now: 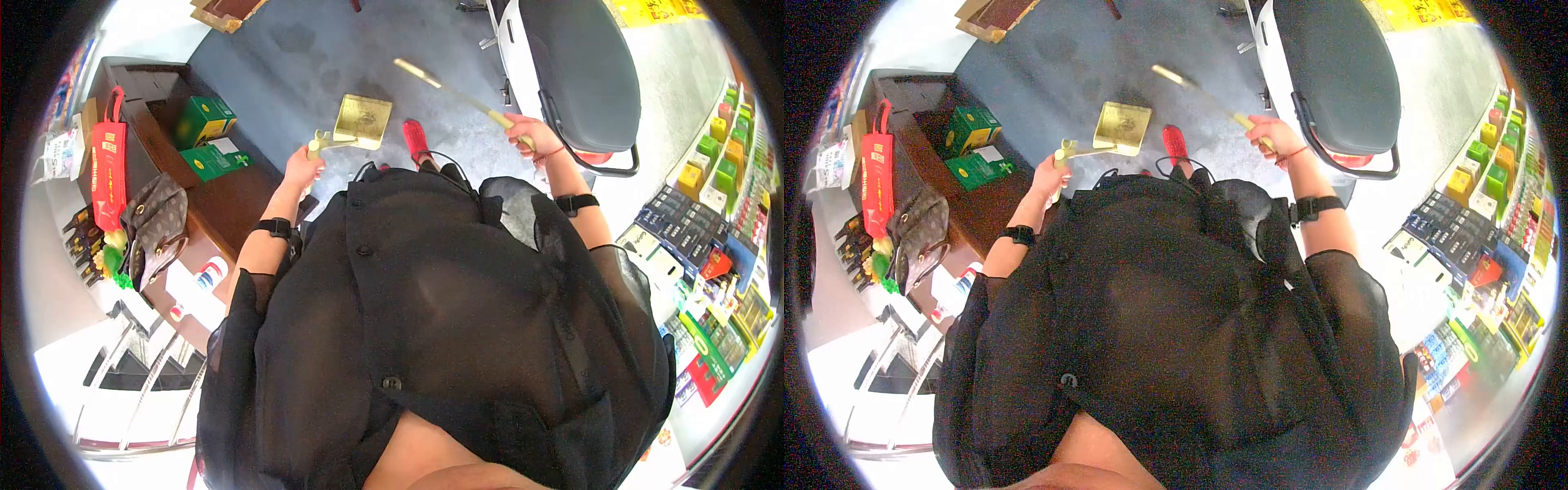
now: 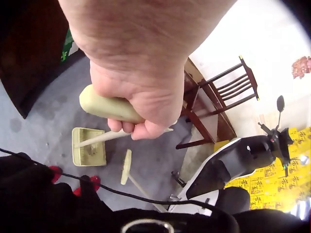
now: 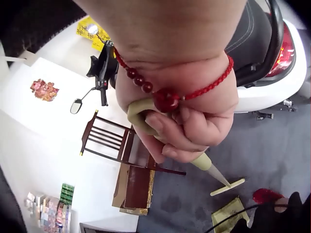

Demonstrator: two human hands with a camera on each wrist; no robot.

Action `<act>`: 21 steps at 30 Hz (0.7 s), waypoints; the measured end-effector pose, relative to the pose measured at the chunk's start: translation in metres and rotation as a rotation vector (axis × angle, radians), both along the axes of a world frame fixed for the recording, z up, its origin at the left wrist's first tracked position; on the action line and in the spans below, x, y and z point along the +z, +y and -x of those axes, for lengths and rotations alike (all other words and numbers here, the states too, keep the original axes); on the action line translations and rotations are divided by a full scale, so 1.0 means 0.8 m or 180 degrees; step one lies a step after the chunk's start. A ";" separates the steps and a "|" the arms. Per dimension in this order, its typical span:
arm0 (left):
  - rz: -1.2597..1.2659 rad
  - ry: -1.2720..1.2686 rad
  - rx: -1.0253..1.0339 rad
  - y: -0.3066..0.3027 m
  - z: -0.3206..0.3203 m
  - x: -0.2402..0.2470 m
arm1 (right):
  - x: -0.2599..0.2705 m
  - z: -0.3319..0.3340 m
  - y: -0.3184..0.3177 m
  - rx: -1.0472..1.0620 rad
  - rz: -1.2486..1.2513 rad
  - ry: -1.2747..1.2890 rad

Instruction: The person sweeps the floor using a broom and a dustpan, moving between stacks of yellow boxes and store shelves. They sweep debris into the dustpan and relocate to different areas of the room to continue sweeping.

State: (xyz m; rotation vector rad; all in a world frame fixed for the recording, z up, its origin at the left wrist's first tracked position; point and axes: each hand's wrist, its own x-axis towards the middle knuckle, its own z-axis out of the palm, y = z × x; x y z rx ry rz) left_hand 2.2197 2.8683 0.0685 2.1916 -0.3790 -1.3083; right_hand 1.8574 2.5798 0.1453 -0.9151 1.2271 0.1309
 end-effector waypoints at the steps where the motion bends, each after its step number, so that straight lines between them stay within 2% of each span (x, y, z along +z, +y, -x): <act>1: 0.0036 0.0028 0.0032 0.003 -0.001 0.001 | -0.005 -0.003 -0.003 -0.0012 0.0065 -0.0039; 6: 0.0111 0.0114 0.0037 0.023 -0.004 -0.006 | -0.044 -0.030 -0.023 0.0122 0.0283 0.0194; 8: -0.0009 0.0072 0.0034 0.034 0.000 -0.003 | -0.088 -0.035 -0.031 -0.0156 0.0123 0.0105; 12: 0.0078 0.0140 0.0007 0.054 0.000 -0.004 | -0.116 -0.062 0.004 -0.0377 -0.0172 -0.0007; 13: 0.0063 0.0151 0.0023 0.057 0.000 -0.006 | -0.118 -0.071 0.024 -0.0136 0.0138 0.0204; 15: 0.0073 0.0166 0.0048 0.060 0.003 -0.004 | -0.132 -0.069 0.063 0.0380 0.0160 0.0112; 19: 0.0039 0.0057 -0.0079 0.072 0.008 -0.004 | -0.111 -0.060 0.129 0.0824 -0.0039 0.0274; 21: 0.0018 0.0053 -0.0142 0.080 0.010 -0.017 | -0.099 -0.050 0.150 0.1302 0.0330 0.0079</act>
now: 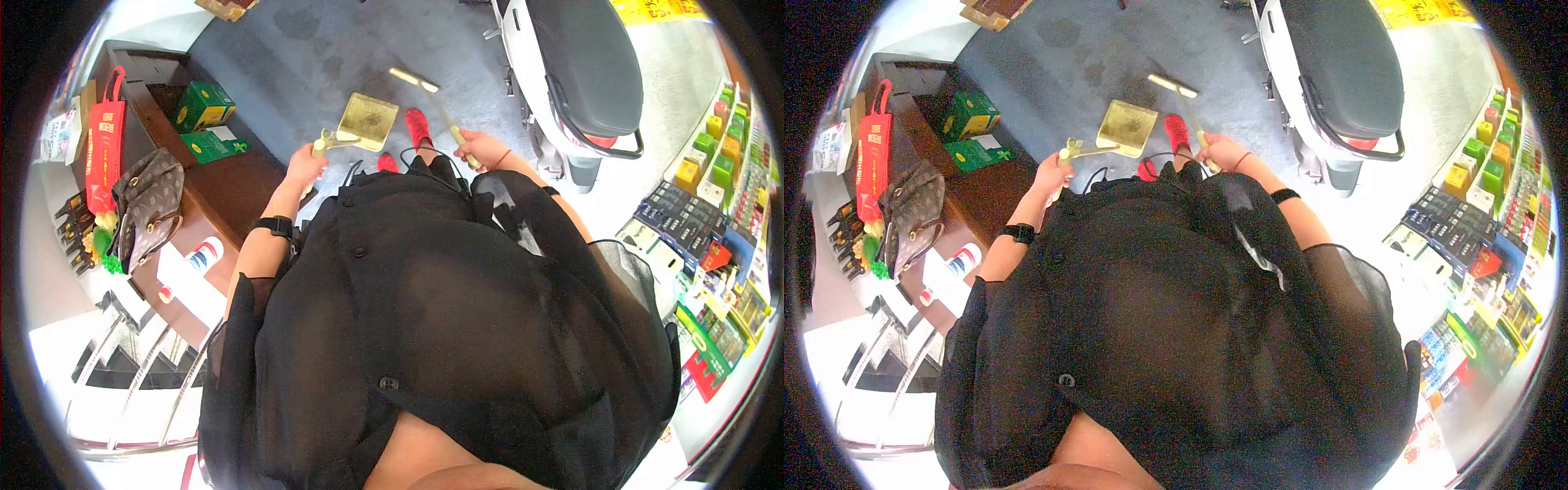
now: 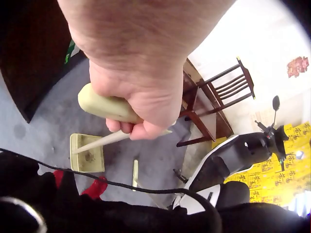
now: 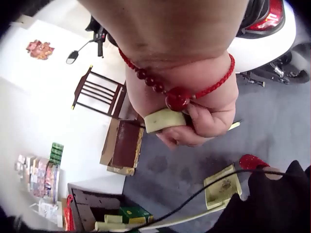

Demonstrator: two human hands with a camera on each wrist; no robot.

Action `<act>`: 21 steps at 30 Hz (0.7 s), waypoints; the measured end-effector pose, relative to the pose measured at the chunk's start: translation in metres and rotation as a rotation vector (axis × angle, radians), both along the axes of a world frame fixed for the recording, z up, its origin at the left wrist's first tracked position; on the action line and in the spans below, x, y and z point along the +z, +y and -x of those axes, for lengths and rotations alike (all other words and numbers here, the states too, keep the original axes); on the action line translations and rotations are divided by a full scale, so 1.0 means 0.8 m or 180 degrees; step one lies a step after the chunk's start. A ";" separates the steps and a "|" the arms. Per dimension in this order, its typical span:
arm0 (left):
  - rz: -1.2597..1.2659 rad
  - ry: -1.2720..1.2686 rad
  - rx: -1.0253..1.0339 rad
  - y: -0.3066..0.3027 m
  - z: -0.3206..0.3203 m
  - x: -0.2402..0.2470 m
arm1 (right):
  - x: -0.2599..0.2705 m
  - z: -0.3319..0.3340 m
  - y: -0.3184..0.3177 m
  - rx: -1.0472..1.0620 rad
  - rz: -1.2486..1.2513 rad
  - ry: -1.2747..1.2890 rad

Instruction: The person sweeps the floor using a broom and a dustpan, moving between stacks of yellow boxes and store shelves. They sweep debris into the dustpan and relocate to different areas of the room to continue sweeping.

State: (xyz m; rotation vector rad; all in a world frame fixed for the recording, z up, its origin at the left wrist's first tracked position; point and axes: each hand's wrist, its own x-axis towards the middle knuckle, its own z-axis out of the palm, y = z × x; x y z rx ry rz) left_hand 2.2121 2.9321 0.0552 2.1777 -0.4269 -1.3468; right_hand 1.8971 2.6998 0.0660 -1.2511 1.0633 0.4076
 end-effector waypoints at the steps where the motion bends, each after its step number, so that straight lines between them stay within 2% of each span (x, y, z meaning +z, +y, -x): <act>1: -0.0005 -0.0010 -0.0016 0.003 0.001 -0.005 | 0.001 0.007 0.009 -0.0005 0.0030 0.0004; 3: 0.0020 -0.0019 -0.0053 0.004 0.005 -0.006 | -0.001 0.018 0.026 -0.0193 -0.0194 -0.0095; 4: -0.0017 -0.0070 -0.0177 0.003 0.008 0.002 | 0.001 0.024 0.028 0.0126 0.0102 -0.0157; 5: -0.0062 -0.0122 -0.0297 0.004 0.010 0.006 | 0.004 0.033 0.024 0.0112 0.0123 -0.0157; 7: -0.0017 -0.0140 -0.0311 0.011 0.008 -0.005 | 0.057 0.035 0.027 -0.0224 -0.0589 -0.0285; 8: 0.0017 -0.0159 -0.0321 0.015 0.008 -0.009 | 0.057 0.045 0.034 -0.0546 -0.0573 -0.0255; 11: 0.0020 -0.0187 -0.0279 0.019 0.012 -0.004 | 0.081 0.075 0.037 -0.0924 -0.0764 -0.0170; 15: 0.0099 -0.0077 -0.0263 0.031 0.011 -0.015 | 0.110 0.104 0.032 -0.1318 -0.0573 -0.0205; 21: 0.0103 -0.0122 -0.0374 0.038 0.010 -0.018 | 0.083 0.117 0.003 -0.1516 -0.0079 -0.0070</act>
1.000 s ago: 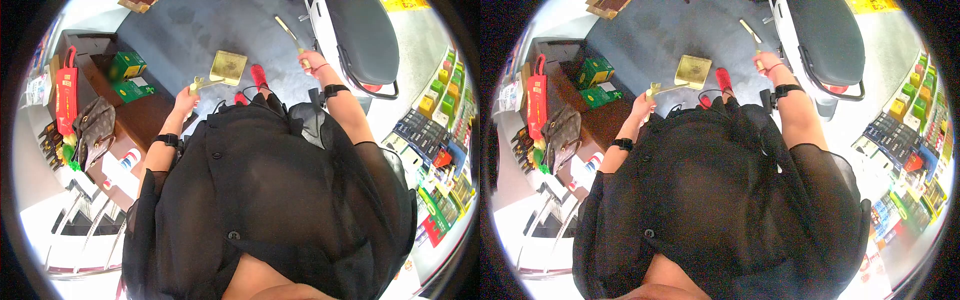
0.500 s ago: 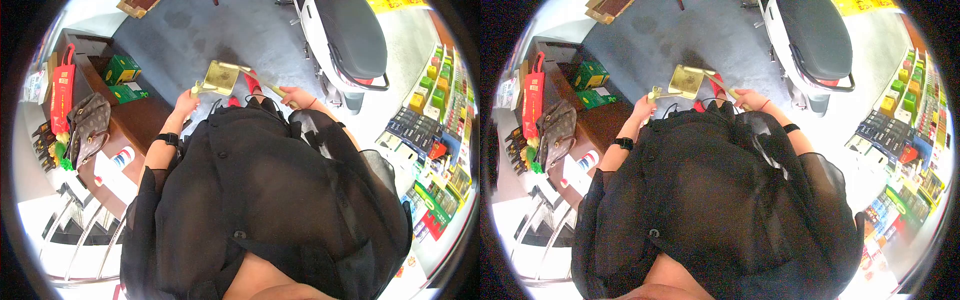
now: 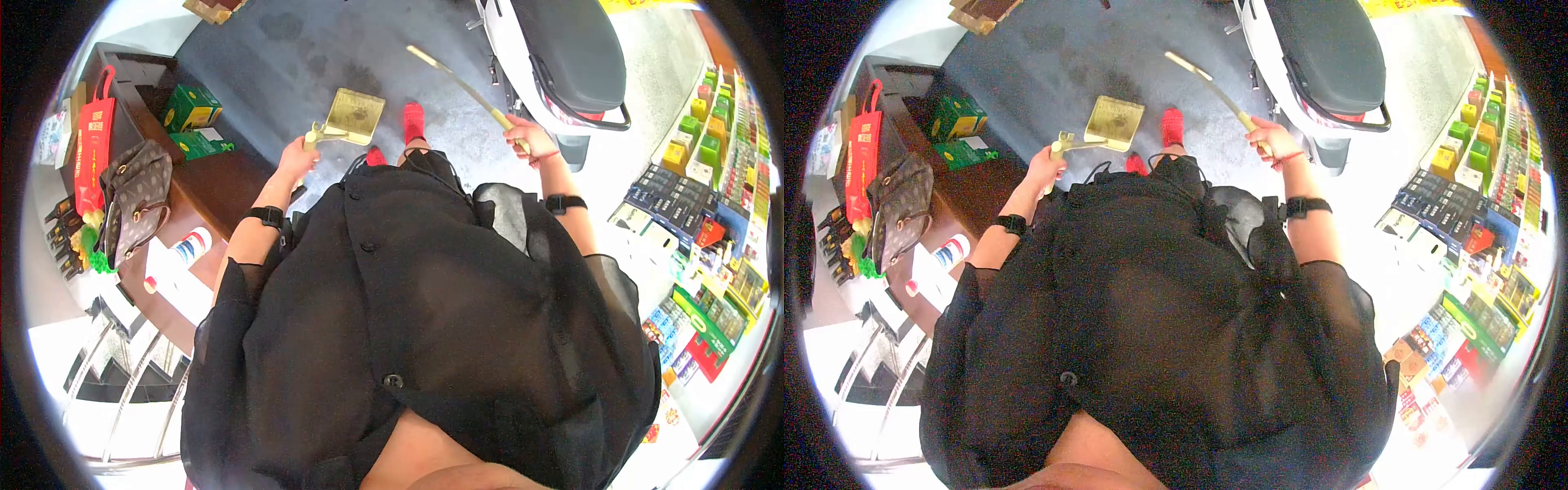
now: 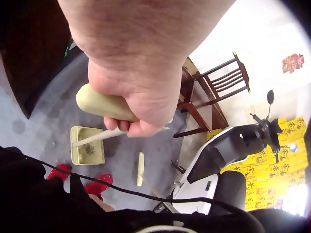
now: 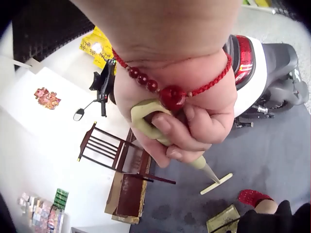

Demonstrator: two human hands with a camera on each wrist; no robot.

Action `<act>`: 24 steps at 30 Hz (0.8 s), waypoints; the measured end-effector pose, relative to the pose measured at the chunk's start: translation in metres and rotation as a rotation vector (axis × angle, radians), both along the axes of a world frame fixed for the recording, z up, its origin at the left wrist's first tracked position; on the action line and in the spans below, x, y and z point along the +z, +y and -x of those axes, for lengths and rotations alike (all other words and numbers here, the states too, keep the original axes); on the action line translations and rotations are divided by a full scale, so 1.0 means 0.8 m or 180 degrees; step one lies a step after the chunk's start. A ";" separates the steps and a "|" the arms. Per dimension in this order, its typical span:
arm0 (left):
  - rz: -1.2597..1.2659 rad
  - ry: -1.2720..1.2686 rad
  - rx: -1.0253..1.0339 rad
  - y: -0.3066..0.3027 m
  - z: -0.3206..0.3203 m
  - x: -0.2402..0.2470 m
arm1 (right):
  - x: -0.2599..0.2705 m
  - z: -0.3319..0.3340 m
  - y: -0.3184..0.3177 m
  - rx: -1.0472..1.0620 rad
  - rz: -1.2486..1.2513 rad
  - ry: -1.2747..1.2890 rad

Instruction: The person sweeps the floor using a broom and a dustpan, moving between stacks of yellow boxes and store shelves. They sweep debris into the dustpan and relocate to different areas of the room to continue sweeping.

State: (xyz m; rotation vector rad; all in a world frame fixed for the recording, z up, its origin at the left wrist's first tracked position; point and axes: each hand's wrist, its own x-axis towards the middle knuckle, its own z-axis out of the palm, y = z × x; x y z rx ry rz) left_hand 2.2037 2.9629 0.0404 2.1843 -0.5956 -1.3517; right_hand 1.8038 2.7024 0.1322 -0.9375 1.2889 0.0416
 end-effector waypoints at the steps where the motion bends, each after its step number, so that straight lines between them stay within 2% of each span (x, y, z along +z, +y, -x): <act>1: 0.0000 0.0002 -0.0009 0.000 0.000 0.002 | -0.009 -0.002 -0.004 -0.0094 0.0068 0.0034; 3: -0.0003 0.0003 -0.0015 0.000 0.002 0.002 | -0.033 -0.009 -0.008 -0.0449 0.0169 0.0037; 4: 0.0002 0.0067 0.0009 0.001 0.002 0.001 | -0.054 -0.011 -0.009 -0.0449 0.0164 0.0032; 6: 0.0005 0.0122 0.0036 -0.001 0.003 0.005 | -0.087 -0.015 -0.008 -0.0529 -0.0344 -0.0177; 9: -0.0150 0.0008 -0.0121 -0.008 0.010 0.020 | -0.093 -0.043 0.026 -0.0357 -0.0290 -0.0033; 14: -0.0030 0.0124 -0.0044 -0.017 0.026 0.014 | -0.069 -0.046 0.067 0.0312 -0.0364 0.0225; 17: 0.0004 -0.0028 -0.0108 -0.024 0.034 0.001 | -0.067 -0.032 0.071 0.1049 -0.0200 0.0262; 20: 0.0019 -0.0112 -0.0039 -0.034 0.048 0.011 | -0.036 -0.018 0.068 0.0938 -0.0558 0.0099; 24: -0.0048 -0.0184 -0.0096 -0.045 0.071 0.023 | -0.016 0.017 0.066 0.0889 -0.0563 -0.0111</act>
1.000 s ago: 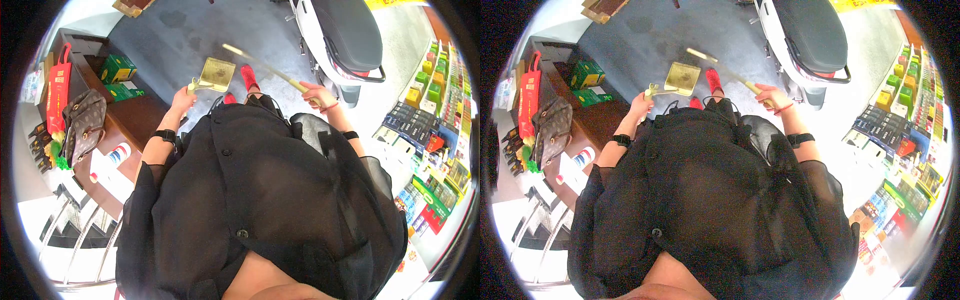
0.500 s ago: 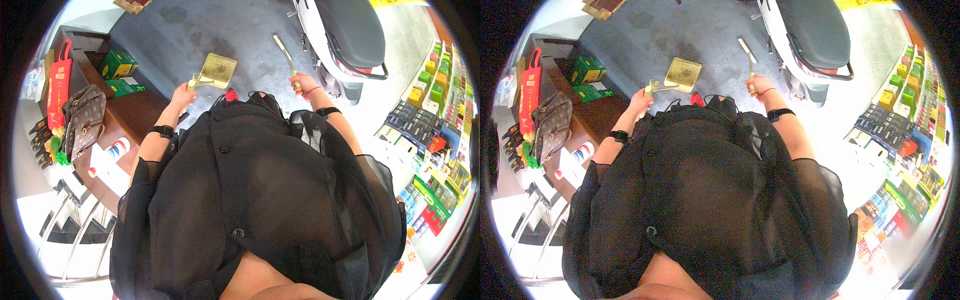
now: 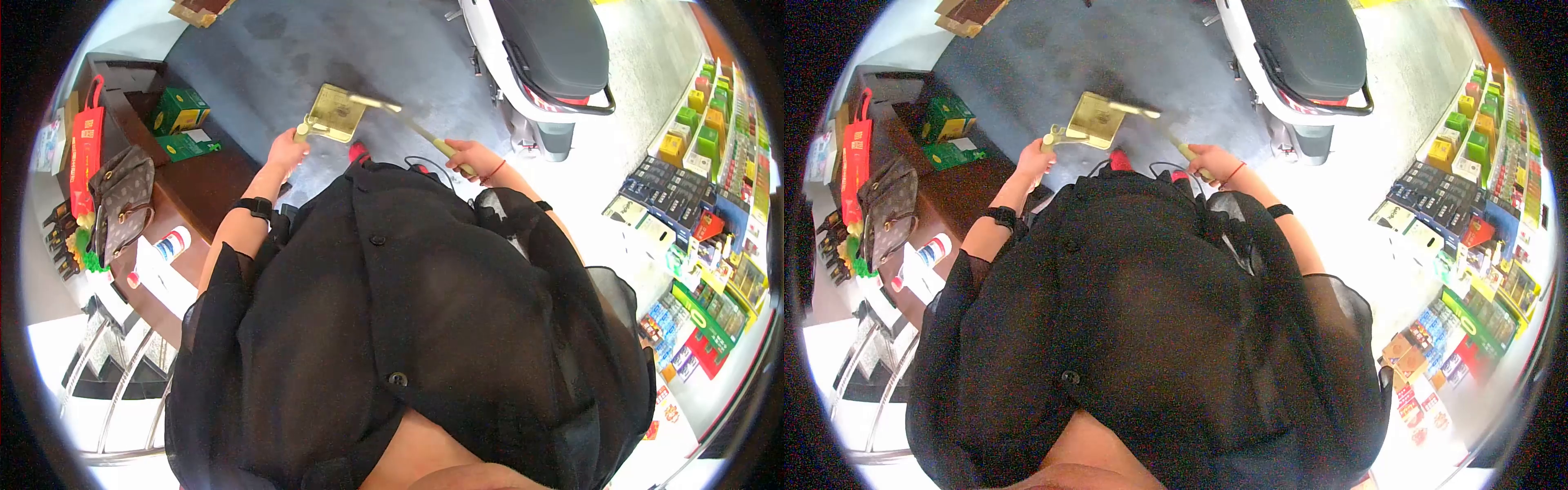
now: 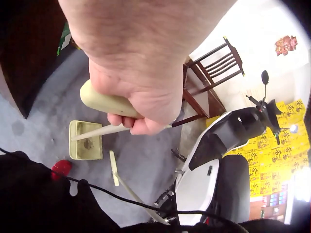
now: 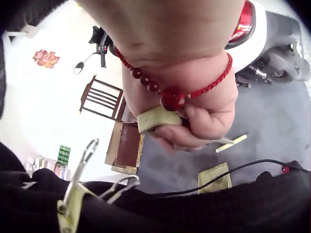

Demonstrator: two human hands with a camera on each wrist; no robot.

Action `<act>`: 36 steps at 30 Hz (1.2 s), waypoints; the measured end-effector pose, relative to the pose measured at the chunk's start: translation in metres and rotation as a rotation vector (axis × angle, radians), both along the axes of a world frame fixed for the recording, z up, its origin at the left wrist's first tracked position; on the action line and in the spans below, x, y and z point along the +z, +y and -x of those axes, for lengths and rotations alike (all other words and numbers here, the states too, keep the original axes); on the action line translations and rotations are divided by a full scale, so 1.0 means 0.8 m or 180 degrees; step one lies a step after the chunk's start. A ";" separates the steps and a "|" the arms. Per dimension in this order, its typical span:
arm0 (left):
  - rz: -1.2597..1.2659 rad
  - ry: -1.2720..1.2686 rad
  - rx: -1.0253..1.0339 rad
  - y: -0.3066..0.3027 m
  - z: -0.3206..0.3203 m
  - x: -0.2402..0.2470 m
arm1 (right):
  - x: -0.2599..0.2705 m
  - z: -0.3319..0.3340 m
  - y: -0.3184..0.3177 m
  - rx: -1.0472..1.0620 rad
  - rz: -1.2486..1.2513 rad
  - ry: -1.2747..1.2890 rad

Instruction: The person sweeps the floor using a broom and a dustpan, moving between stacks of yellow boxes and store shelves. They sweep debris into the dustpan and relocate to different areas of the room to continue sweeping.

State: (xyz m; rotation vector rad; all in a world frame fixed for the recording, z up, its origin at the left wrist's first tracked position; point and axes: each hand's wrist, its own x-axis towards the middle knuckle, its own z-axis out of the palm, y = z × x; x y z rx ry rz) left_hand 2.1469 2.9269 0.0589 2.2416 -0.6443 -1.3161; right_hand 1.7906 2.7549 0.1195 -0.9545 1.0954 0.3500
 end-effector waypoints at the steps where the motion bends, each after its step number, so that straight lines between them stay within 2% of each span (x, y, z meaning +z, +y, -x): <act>1: 0.0000 0.0000 -0.0010 -0.001 0.007 0.002 | 0.004 0.011 -0.003 -0.0010 0.0000 0.0000; 3: 0.0004 0.0012 0.0091 -0.001 0.018 0.005 | 0.010 0.035 -0.008 -0.0421 -0.0521 -0.0241; 4: 0.0005 0.0004 0.0091 0.000 0.023 0.004 | 0.010 0.049 -0.009 -0.0421 -0.0521 -0.0249; 6: -0.0028 0.0062 0.0169 0.004 0.032 0.000 | 0.007 0.079 -0.007 -0.0481 -0.0371 -0.0415; 11: 0.0142 0.0012 0.0347 0.006 0.064 0.002 | 0.004 0.149 -0.013 -0.0752 0.0133 -0.0140; 14: 0.0146 0.0101 0.0374 0.003 0.085 0.008 | 0.003 0.164 -0.023 -0.0773 0.0395 0.0053; 19: 0.0091 0.0363 0.0244 0.001 0.123 0.000 | -0.043 0.168 -0.032 -0.0649 0.0864 0.0413; 23: 0.0105 0.0444 0.0103 -0.005 0.164 0.004 | -0.058 0.173 -0.026 -0.0918 0.0563 0.0354; 25: 0.0103 0.0521 0.0001 -0.009 0.180 -0.003 | -0.047 0.179 -0.017 -0.0802 0.0227 0.0313; 30: -0.0079 0.0519 -0.0272 -0.015 0.217 -0.009 | -0.032 0.203 0.006 -0.0308 0.0185 0.0509; 32: -0.0075 0.0572 -0.0265 -0.015 0.230 -0.006 | -0.029 0.217 0.015 -0.0111 0.0008 0.0278; 33: -0.0078 0.0616 -0.0222 -0.016 0.236 -0.006 | -0.024 0.222 0.023 -0.0306 0.0152 0.0327; 36: 0.0021 0.0696 -0.0249 -0.014 0.246 -0.008 | -0.001 0.239 0.026 -0.0258 0.0005 0.0091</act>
